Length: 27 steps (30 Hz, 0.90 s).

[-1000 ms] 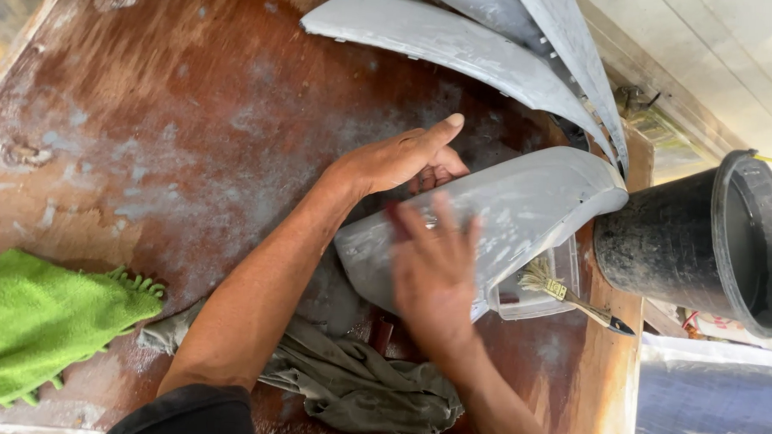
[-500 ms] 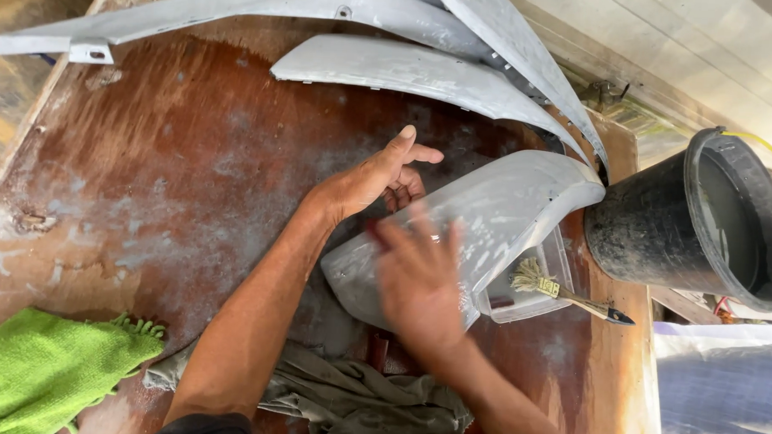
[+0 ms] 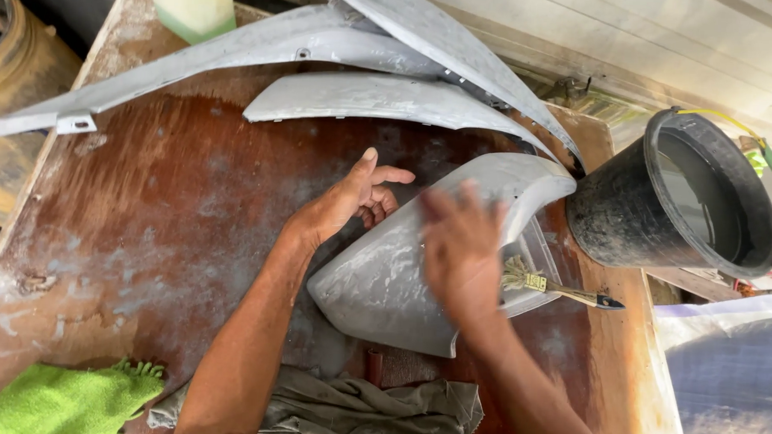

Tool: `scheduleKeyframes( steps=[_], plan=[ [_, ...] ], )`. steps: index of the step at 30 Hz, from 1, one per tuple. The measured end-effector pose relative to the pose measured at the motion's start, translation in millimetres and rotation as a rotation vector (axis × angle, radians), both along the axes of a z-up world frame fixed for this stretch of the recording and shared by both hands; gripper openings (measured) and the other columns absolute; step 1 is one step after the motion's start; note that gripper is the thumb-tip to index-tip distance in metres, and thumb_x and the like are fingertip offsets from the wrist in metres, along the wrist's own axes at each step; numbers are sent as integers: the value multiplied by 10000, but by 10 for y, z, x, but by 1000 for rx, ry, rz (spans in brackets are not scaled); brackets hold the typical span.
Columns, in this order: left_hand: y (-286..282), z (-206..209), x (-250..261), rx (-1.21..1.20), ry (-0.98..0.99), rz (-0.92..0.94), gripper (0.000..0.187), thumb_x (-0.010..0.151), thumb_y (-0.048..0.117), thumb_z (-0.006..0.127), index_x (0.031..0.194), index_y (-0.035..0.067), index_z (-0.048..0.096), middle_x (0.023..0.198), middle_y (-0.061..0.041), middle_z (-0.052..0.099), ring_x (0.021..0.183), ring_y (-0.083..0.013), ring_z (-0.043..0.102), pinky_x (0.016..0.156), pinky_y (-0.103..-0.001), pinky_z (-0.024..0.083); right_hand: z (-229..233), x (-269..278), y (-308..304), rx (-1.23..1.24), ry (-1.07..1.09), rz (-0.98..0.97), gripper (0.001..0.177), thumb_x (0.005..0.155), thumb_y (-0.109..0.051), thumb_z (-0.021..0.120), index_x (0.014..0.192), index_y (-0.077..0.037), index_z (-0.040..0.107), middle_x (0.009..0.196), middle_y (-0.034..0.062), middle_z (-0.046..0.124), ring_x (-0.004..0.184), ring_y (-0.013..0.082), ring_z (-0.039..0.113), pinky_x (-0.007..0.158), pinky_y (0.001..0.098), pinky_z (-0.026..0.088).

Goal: The person sands a gray plastic car part with a sanding block, holding the part steady with one hand while sanding with the other. The person repeatedly dips the sanding block into a bucket of water and continues sanding the surface of the part.

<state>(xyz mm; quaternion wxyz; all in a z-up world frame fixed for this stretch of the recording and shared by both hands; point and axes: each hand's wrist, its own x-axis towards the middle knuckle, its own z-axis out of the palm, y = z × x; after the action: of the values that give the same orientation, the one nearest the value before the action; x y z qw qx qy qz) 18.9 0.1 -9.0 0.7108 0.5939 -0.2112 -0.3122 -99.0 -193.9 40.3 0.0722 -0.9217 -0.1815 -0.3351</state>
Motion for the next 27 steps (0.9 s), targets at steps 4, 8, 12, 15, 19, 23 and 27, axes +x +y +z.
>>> scheduleKeyframes(
  steps=[4, 8, 12, 15, 19, 23, 27],
  plan=[
    [2, -20, -2, 35, -12, -25, 961, 936, 776, 75, 1463, 119, 537, 862, -119, 700, 723, -179, 662, 624, -262, 513, -109, -350, 274, 31, 110, 148, 117, 914, -244, 692, 968, -166, 762, 1380, -52, 664, 1424, 268, 501, 1233, 576, 159],
    [9, 339, -225, 119, -102, 57, 668, 1005, 585, 315, 1394, 138, 622, 868, -121, 705, 745, -194, 669, 638, -283, 543, 20, -170, -218, 201, 44, 106, 157, 923, -224, 730, 1019, -113, 787, 1321, 28, 711, 1369, 318, 559, 1237, 517, 216],
    [-130, 485, -363, 209, -241, 117, 398, 983, 344, 662, 1318, 132, 696, 1002, -155, 764, 802, -210, 705, 687, -320, 590, 166, -36, -634, 226, -55, -58, 170, 969, -220, 727, 1077, -102, 783, 1294, 24, 724, 1348, 291, 590, 1244, 470, 221],
    [-139, 420, -369, 196, -250, 136, 346, 1011, 296, 645, 1307, 126, 703, 1063, -154, 769, 886, -209, 716, 763, -342, 605, 178, -56, -627, 298, -53, -41, 232, 969, -213, 712, 1175, -122, 768, 1321, 20, 708, 1374, 307, 565, 1225, 519, 241],
    [-176, 524, -442, 163, -253, 170, 294, 1018, 249, 631, 1252, 95, 722, 982, -121, 757, 856, -159, 647, 789, -344, 585, -59, -280, -378, 201, -81, 22, 232, 1012, -270, 618, 1000, -117, 793, 1366, 3, 687, 1477, 280, 427, 1258, 550, 90],
    [-222, 476, -444, 181, -319, 200, 275, 1023, 245, 632, 1238, 101, 727, 908, -89, 740, 802, -140, 624, 741, -316, 569, -186, -571, -120, 148, -31, 198, 143, 921, -252, 694, 992, -168, 785, 1343, -30, 699, 1434, 270, 491, 1239, 566, 137],
    [-268, 645, -547, 306, -465, 244, 271, 1045, 241, 584, 1239, 112, 723, 975, -193, 752, 858, -223, 675, 787, -423, 578, -286, -281, -495, 190, -123, 207, 127, 964, -187, 615, 963, -175, 742, 1457, -8, 625, 1459, 351, 451, 1210, 635, 212]
  ],
)
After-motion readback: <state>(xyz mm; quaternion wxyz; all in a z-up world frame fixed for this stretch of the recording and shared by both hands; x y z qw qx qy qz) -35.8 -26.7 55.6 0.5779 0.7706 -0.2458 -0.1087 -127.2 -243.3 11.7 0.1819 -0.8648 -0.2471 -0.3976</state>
